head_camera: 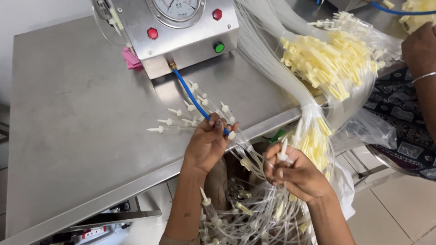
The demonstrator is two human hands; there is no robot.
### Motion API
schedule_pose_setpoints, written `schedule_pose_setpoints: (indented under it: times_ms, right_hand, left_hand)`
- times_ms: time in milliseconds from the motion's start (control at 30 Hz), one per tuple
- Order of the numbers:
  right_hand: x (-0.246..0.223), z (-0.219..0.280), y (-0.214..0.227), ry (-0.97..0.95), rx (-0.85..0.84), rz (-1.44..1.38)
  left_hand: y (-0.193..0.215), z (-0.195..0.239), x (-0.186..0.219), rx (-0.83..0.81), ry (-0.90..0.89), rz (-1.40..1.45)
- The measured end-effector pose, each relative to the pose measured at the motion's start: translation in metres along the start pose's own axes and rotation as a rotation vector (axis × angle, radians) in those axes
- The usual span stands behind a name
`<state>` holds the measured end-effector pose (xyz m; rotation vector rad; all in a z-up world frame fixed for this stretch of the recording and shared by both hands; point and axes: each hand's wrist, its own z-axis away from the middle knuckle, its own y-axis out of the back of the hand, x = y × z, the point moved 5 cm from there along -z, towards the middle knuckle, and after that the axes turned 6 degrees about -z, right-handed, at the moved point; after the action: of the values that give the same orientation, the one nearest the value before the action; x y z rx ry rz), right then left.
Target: Assembling, testing, and organizing bundles of plastic medical tubing and drip chamber components in a manufacturing facility.
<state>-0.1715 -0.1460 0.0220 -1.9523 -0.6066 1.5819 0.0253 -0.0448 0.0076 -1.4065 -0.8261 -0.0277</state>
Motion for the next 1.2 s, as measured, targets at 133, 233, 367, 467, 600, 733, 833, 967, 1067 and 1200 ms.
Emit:
schedule_pose_setpoints:
  times_ms: [133, 233, 367, 467, 600, 733, 833, 967, 1067, 1200]
  right_hand:
    - [0.000, -0.008, 0.002, -0.043, 0.152, 0.065]
    - [-0.002, -0.020, -0.004, 0.020, 0.184, 0.116]
    - [-0.003, -0.029, -0.007, 0.064, 0.211, 0.280]
    - [-0.007, -0.034, -0.014, 0.071, 0.205, 0.349]
    - [-0.009, -0.039, -0.020, 0.094, 0.235, 0.509]
    - [-0.012, -0.041, -0.028, 0.170, 0.221, 0.674]
    - [-0.005, -0.038, -0.023, 0.167, 0.160, 0.485]
    - [-0.003, -0.018, -0.011, 0.111, 0.035, 0.195]
    - [-0.002, -0.007, -0.032, -0.022, -0.017, 0.078]
    - [0.003, -0.017, -0.039, -0.161, 0.201, 0.774]
  left_hand:
    - [-0.001, 0.001, 0.000, 0.012, -0.001, -0.003]
    - [-0.001, 0.001, 0.001, 0.026, 0.000, -0.005]
    - [-0.001, 0.003, 0.001, 0.049, 0.005, 0.001]
    - [-0.001, 0.002, 0.001, 0.052, 0.007, 0.002]
    - [-0.002, 0.002, 0.001, 0.050, 0.006, 0.003]
    - [-0.003, 0.002, 0.002, 0.041, 0.011, -0.005]
    - [-0.002, 0.002, 0.002, 0.041, 0.015, -0.009]
    - [0.004, -0.006, -0.001, -0.035, 0.000, 0.043]
    - [0.005, -0.001, -0.003, -0.047, -0.005, 0.068]
    - [0.005, -0.001, -0.003, -0.035, 0.005, 0.036]
